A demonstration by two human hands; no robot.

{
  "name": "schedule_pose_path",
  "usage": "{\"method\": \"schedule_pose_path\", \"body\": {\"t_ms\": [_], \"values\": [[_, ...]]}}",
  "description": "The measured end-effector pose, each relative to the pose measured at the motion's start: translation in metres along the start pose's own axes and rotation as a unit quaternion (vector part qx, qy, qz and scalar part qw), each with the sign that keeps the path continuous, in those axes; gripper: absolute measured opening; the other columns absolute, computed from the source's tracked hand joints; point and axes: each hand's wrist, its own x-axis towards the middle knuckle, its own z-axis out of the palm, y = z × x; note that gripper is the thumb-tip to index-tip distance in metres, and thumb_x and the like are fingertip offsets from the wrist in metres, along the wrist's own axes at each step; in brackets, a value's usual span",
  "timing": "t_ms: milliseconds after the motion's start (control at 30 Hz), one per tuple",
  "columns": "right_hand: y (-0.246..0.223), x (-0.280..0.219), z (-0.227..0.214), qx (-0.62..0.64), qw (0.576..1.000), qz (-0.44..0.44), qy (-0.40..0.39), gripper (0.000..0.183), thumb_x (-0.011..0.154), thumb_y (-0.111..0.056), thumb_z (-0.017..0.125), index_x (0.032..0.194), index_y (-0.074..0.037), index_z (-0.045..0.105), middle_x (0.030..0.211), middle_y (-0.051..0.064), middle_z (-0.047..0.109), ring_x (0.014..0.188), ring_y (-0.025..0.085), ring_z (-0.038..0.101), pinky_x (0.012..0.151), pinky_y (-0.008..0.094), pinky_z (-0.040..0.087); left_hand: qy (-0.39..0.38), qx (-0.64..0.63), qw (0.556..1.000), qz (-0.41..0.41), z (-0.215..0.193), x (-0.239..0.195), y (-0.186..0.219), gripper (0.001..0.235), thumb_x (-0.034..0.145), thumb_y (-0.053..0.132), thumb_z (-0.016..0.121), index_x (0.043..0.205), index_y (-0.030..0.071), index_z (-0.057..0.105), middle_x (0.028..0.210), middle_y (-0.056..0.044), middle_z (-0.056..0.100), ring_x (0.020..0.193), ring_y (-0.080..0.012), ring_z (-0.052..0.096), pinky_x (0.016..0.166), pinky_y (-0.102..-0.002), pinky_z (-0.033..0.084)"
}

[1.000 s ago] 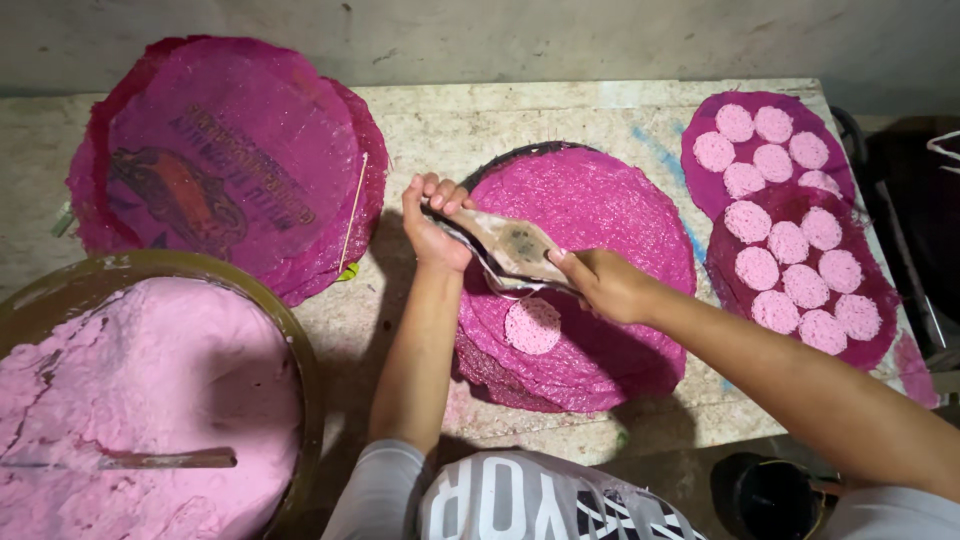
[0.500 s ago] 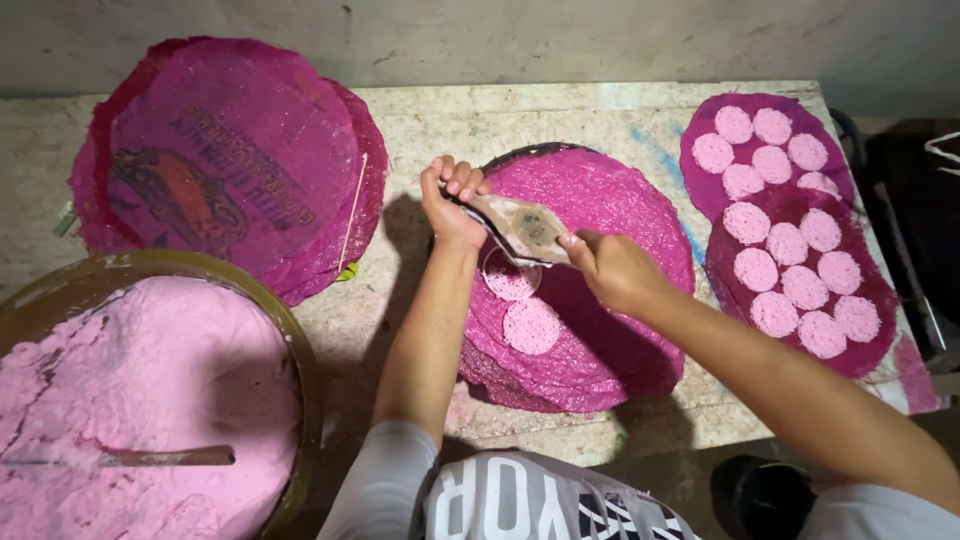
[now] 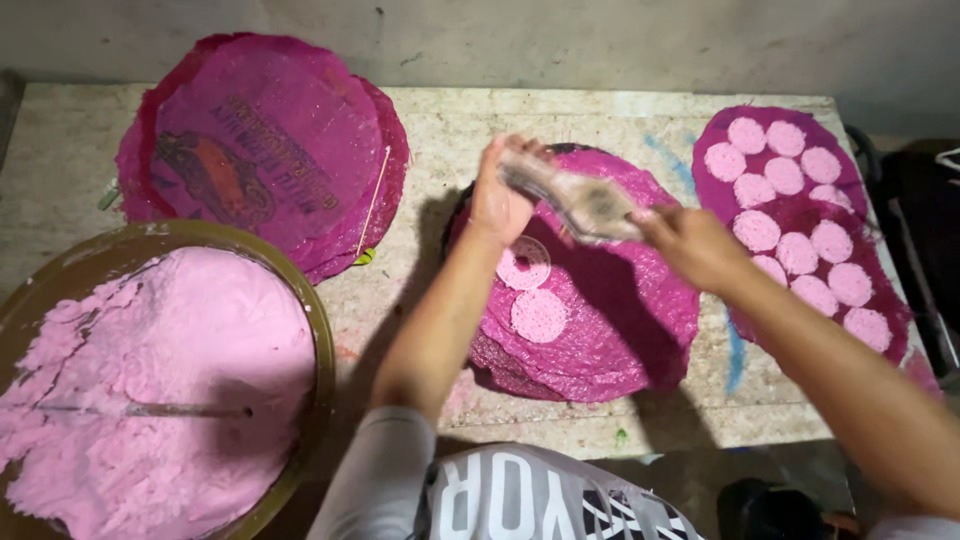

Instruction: The person uses a manual dough press to form circular pink dough pieces from a bulk mass in a bowl. They repeatedly load the press, press the dough, and place the formed circles onto a flat pink sheet, then transfer them to a woven tray.

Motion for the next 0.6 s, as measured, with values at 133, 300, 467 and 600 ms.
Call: {"method": "schedule_pose_path", "body": {"t_ms": [133, 300, 467, 600], "values": [[0.011, -0.055, -0.052, 0.103, 0.970, -0.197, 0.096, 0.046, 0.105, -0.041, 0.054, 0.102, 0.002, 0.071, 0.071, 0.013, 0.068, 0.063, 0.021, 0.062, 0.057, 0.036, 0.049, -0.199, 0.493, 0.843, -0.082, 0.068, -0.020, 0.031, 0.054, 0.082, 0.033, 0.077, 0.126, 0.005, 0.062, 0.129, -0.011, 0.064, 0.117, -0.0192, 0.063, 0.106, -0.035, 0.051], [0.007, -0.132, -0.061, 0.036, 0.880, -0.417, 0.224, 0.061, 0.087, -0.050, 0.065, 0.112, 0.005, 0.069, 0.073, 0.013, 0.068, 0.058, 0.021, 0.065, 0.057, 0.036, 0.051, -0.324, 0.781, 0.526, -0.089, 0.094, -0.078, 0.042, 0.057, 0.084, 0.031, 0.078, 0.130, 0.001, 0.062, 0.131, -0.018, 0.063, 0.116, -0.0266, 0.061, 0.105, -0.041, 0.050], [-0.028, -0.150, -0.065, -0.019, 0.560, -0.788, 0.255, 0.083, 0.091, -0.073, 0.057, 0.110, 0.007, 0.064, 0.086, 0.015, 0.071, 0.073, 0.029, 0.071, 0.063, 0.039, 0.055, -0.284, 0.823, 0.468, -0.148, 0.069, -0.160, 0.085, 0.052, 0.086, 0.028, 0.075, 0.129, 0.000, 0.063, 0.126, -0.018, 0.065, 0.113, -0.0275, 0.064, 0.102, -0.041, 0.051], [-0.020, -0.181, -0.024, -0.046, 0.712, -0.677, -0.181, 0.060, 0.096, -0.064, 0.052, 0.088, -0.005, 0.061, 0.072, 0.013, 0.062, 0.067, 0.036, 0.064, 0.060, 0.048, 0.046, -0.207, 0.833, 0.477, -0.189, 0.056, -0.213, 0.137, 0.049, 0.088, 0.026, 0.073, 0.128, 0.000, 0.064, 0.123, -0.018, 0.067, 0.110, -0.0282, 0.066, 0.100, -0.042, 0.051]]}}
